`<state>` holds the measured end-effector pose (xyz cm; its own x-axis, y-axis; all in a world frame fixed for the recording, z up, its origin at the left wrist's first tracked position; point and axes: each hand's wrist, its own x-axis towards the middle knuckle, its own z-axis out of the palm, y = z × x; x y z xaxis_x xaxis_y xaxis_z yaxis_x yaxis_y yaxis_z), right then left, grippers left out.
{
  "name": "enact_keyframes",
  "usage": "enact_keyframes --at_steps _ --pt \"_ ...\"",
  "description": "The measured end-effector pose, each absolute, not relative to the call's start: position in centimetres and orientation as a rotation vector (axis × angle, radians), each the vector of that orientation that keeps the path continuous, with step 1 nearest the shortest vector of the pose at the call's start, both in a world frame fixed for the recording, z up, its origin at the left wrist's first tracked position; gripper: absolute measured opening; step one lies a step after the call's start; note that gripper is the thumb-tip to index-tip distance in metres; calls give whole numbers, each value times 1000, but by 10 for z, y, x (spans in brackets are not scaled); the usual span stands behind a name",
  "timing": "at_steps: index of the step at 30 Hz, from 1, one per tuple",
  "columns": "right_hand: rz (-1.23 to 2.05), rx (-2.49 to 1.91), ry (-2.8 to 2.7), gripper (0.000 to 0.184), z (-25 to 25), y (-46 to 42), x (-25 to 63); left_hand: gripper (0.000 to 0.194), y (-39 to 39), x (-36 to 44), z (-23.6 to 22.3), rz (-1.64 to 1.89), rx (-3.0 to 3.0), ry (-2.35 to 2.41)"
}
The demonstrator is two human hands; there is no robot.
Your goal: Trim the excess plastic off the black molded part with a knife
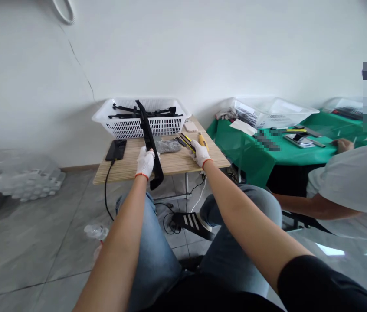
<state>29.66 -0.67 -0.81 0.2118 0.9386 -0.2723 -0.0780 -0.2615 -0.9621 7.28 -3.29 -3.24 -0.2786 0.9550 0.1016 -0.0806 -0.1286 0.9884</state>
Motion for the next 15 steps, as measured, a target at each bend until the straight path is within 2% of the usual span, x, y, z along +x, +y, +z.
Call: enact_keyframes --at_steps 10,15 --pt "1215 -1441 -817 33 -17 -1 298 10 -34 72 -34 1544 1091 1285" --pt "1204 -1454 -851 35 -18 1 296 10 -35 72 -33 1548 1085 1300"
